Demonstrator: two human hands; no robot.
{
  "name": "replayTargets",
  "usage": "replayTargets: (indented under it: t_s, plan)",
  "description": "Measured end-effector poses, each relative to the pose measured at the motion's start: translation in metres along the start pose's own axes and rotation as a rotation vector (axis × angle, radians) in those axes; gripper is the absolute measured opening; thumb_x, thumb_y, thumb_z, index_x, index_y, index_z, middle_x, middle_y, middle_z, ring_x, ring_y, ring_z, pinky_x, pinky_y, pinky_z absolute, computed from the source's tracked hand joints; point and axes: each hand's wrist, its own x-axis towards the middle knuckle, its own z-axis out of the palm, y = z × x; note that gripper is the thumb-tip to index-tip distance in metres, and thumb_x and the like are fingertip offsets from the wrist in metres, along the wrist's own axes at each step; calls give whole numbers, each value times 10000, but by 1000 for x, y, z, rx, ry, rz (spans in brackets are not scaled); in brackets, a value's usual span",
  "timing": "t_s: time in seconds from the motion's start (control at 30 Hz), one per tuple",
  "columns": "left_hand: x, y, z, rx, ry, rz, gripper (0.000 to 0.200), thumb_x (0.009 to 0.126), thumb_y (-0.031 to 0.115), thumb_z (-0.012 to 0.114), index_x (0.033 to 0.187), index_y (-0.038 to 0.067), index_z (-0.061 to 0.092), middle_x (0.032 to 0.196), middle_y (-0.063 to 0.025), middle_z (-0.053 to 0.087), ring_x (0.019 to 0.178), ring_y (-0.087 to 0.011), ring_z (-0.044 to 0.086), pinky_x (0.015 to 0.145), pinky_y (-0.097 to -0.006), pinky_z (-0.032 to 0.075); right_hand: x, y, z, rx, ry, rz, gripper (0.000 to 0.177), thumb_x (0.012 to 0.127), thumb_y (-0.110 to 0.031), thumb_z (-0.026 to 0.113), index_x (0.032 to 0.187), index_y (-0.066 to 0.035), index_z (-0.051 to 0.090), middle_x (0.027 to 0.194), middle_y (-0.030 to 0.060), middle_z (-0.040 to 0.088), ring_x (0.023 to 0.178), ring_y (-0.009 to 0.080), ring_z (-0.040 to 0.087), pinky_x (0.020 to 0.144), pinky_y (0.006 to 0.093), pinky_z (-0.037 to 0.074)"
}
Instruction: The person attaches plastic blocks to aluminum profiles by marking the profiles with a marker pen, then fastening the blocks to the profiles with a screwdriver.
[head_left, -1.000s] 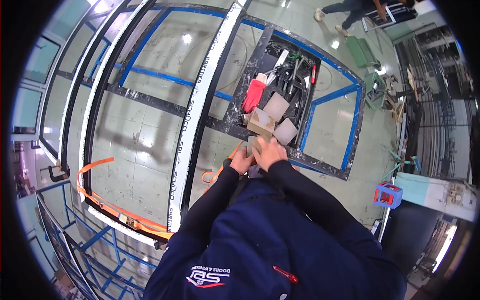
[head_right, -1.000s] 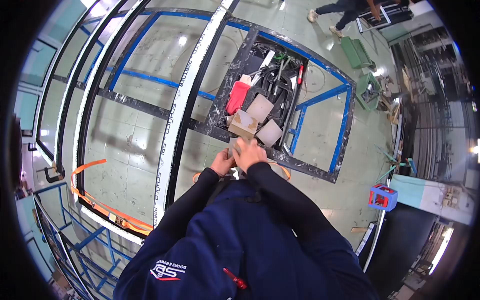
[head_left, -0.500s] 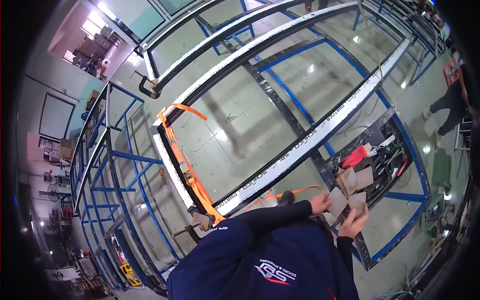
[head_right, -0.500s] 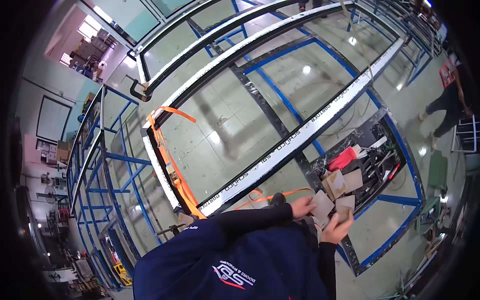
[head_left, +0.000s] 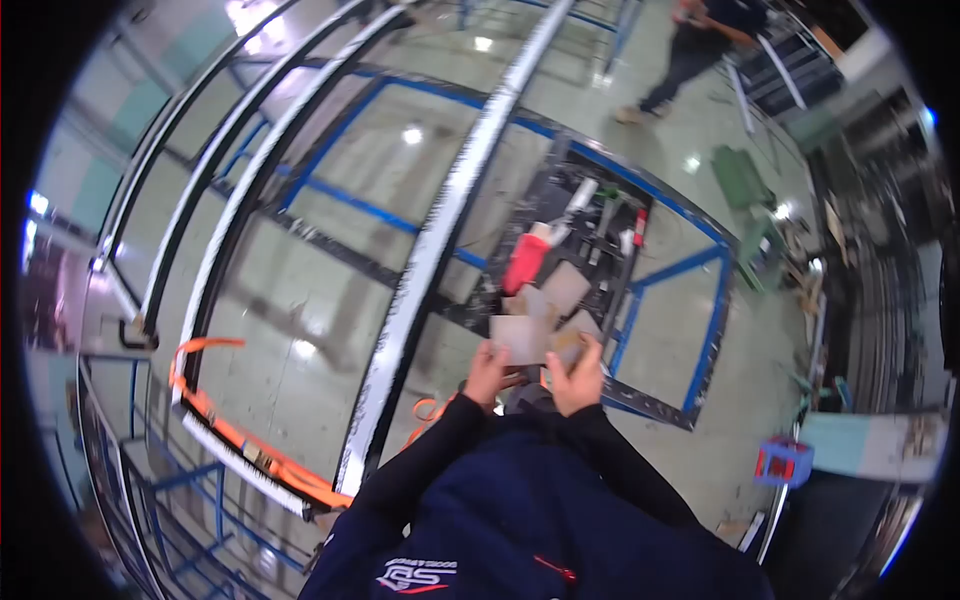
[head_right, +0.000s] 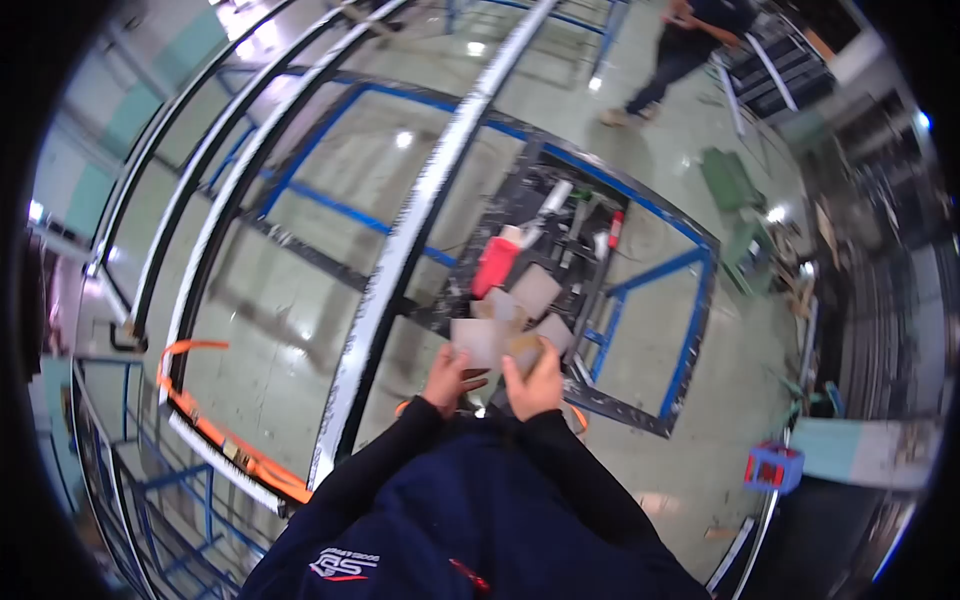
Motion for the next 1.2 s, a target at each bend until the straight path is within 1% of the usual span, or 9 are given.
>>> replayTargets:
  t_s: [0.17, 0.43, 0.7, 0.77, 0.87, 0.93, 1.03, 1.1, 1.2]
  plan:
    - [22, -2, 23, -412, 11, -103, 391, 1062, 414, 387, 1332, 133, 426, 1298, -104, 559, 1174, -283, 581, 940, -477, 511, 13, -15, -4, -276, -129, -416, 591, 777, -334, 777, 1190, 24, 550, 1169, 225, 596, 1091, 405, 580, 967, 454, 457]
    - [66, 3, 24, -364, -96, -77, 495, 1028, 513, 429, 1345, 141, 506, 1243, -49, 628, 1092, -228, 630, 885, -425, 536, 93, 80, -25, 102, 63, 145, 533, 893, -305, 705, 1245, 32, 489, 1152, 234, 625, 1093, 369, 615, 980, 431, 466]
    - [-17, 42, 22, -286, 228, -152, 583, 939, 605, 535, 1240, 107, 569, 1000, -93, 670, 801, -225, 676, 634, -367, 558, 276, 151, 2, -694, -377, 57, 806, 778, -365, 729, 1442, -30, 419, 1430, 209, 491, 1346, 354, 455, 1129, 425, 367]
    - [-46, 29, 10, -321, 277, -86, 580, 933, 594, 557, 1184, 72, 582, 963, -102, 682, 766, -236, 683, 614, -362, 562, 314, 146, 8, -844, -675, 49, 673, 773, -281, 712, 1368, -39, 507, 1385, 204, 535, 1304, 346, 504, 1090, 421, 419]
    - [-88, 14, 5, -450, 429, -92, 567, 954, 569, 549, 1244, 83, 563, 1019, -91, 676, 801, -217, 675, 652, -353, 553, 340, 199, 36, -784, -567, -85, 548, 736, -197, 710, 1250, -38, 601, 1247, 235, 611, 1195, 397, 564, 1019, 445, 468]
    - [-111, 8, 10, -530, 479, -51, 568, 963, 560, 544, 1275, 86, 557, 1036, -71, 671, 819, -200, 662, 671, -338, 543, 374, 258, 45, -724, -806, -285, 462, 671, -160, 731, 1109, -19, 692, 1120, 249, 670, 1105, 401, 615, 979, 411, 495]
    - [-129, -12, 9, -614, 492, -8, 563, 969, 560, 537, 1282, 93, 562, 1036, -57, 674, 826, -179, 658, 667, -320, 540, 369, 219, 15, -418, -894, -127, 382, 620, -146, 799, 960, 3, 710, 919, 147, 734, 833, 278, 702, 808, 376, 554]
    - [-135, -30, 1, -641, 480, 27, 546, 969, 565, 534, 1254, 102, 583, 1022, -63, 687, 826, -168, 674, 637, -313, 549, 355, 216, 3, 89, -1048, 182, 403, 768, -48, 734, 1140, -48, 579, 890, 47, 646, 720, 175, 640, 550, 303, 521]
    - [-145, -35, -5, -564, 408, 56, 545, 987, 503, 542, 1337, 86, 527, 1137, -68, 655, 961, -179, 659, 782, -342, 552, 305, 152, -25, 275, -1038, 390, 347, 936, -172, 650, 1251, -127, 509, 851, -5, 526, 625, 92, 512, 433, 238, 394]
